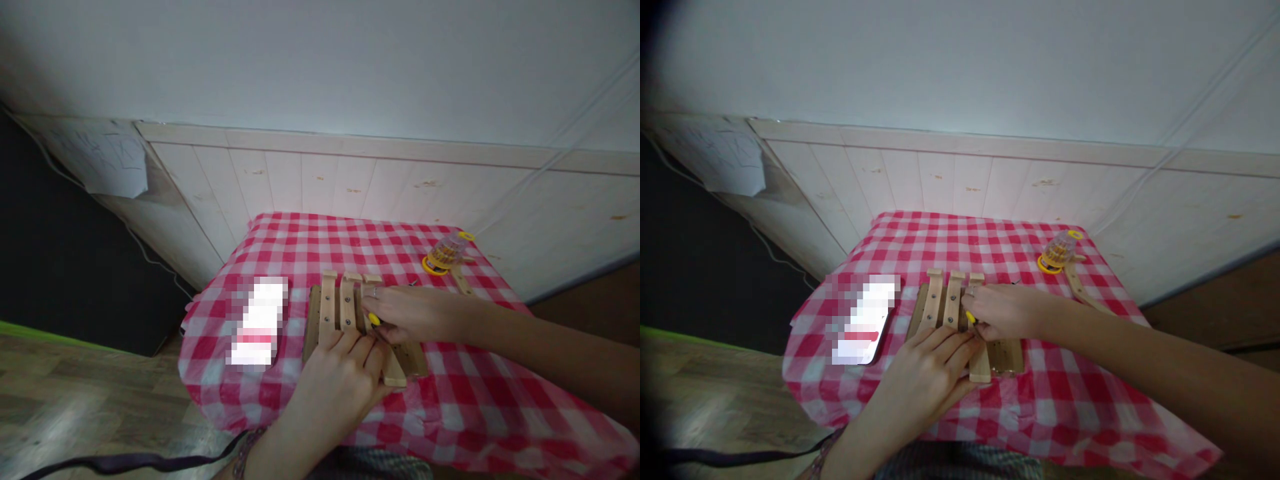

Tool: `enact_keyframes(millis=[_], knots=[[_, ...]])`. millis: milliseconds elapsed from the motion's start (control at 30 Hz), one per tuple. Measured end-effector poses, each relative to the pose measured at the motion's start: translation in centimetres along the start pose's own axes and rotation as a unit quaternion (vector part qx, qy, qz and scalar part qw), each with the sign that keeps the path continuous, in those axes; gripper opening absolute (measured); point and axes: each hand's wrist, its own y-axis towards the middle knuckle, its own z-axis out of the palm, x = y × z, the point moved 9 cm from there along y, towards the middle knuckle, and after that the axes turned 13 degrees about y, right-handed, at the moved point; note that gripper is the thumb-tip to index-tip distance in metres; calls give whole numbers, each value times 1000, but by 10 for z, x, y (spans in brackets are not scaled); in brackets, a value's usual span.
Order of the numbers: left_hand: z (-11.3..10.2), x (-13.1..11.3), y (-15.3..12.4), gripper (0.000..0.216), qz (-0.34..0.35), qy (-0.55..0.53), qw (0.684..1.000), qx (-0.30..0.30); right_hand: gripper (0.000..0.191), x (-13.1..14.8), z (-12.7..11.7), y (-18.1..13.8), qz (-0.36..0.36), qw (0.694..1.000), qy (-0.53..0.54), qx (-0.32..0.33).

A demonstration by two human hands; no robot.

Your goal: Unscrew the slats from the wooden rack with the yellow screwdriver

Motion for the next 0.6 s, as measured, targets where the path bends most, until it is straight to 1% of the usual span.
enact_keyframes(millis=[100,233,467,533,600], knots=[[2,0,-1,32,-1,-1,1000,7,27,-2,3,0,-3,1000,9,9],[3,0,-1,34,-1,-3,1000,14,24,-3,5,2,-11,1000,19,23],[3,-1,-1,33,5,8,1000,11,17,-8,10,6,-31,999,31,26],[3,-1,-1,33,6,9,1000,9,16,-6,8,5,-53,997,54,10],[4,-1,-1,32,6,9,1000,10,17,-5,2,3,-66,995,75,-24]])
